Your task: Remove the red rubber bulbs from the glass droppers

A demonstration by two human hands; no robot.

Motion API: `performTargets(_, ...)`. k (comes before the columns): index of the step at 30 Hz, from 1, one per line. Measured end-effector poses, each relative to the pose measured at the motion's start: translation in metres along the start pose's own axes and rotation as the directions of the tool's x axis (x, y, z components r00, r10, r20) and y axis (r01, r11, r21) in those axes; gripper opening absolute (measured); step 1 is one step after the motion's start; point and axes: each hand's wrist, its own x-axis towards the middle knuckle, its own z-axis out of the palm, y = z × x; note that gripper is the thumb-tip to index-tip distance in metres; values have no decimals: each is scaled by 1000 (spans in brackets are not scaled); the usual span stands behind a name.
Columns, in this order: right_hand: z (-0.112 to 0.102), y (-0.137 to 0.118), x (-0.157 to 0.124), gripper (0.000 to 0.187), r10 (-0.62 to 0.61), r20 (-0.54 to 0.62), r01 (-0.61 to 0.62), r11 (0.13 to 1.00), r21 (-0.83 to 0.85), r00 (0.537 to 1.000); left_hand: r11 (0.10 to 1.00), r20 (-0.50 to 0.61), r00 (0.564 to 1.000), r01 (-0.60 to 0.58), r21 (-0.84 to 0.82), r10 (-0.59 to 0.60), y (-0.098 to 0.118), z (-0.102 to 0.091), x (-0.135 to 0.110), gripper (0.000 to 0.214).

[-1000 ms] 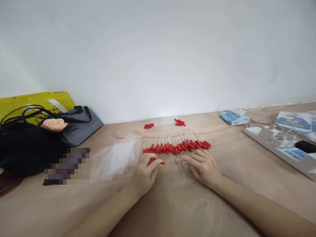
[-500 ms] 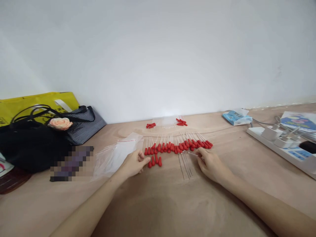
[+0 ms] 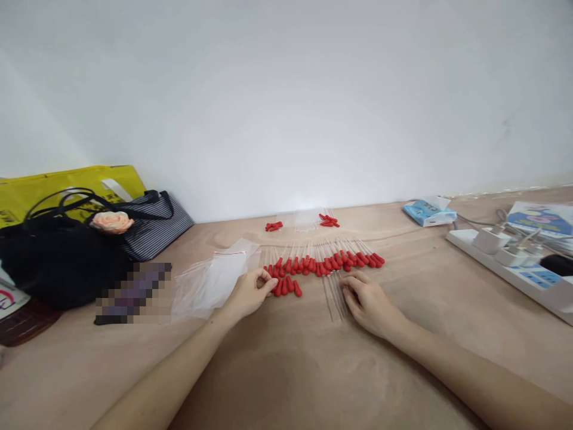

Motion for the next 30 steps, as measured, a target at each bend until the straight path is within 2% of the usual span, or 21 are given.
performTargets(3,-1,-1,1,21,35,27,-35,999,13,999,1000,-15,1000,0,3,0,-3,-5,4,25)
performTargets(8,-1,1,3,25,112,56,-114,992,45,992,970,-136,988,-36,241,70,0,-13,21,23)
performTargets(12,-2,1,5,25,154,75,-158,986,58,985,937,-137,989,-12,350,64,7,-7,42,28)
performTargets(18,-4,3,6,23,176,23,-177,980,95,984,925,-69,997,44,378,-19,16,3,61,32)
performTargets(22,-5,6,6,20,178,-26,-174,978,112,984,923,-138,990,36,383,19,23,-4,59,32)
performTargets(25,-5,8,8,16,129,-87,-121,988,93,988,926,-186,975,-47,373,124,27,-8,43,24)
performTargets(27,-6,10,9,14,43,-159,-32,997,71,986,921,-168,956,-172,349,242,27,-5,27,18)
performTargets(29,-6,11,10,19,-53,-227,62,997,34,972,871,-119,895,-375,318,429,25,2,10,16)
performTargets(30,-7,11,11,23,-95,-247,100,995,6,964,823,-99,846,-472,316,523,22,7,3,16)
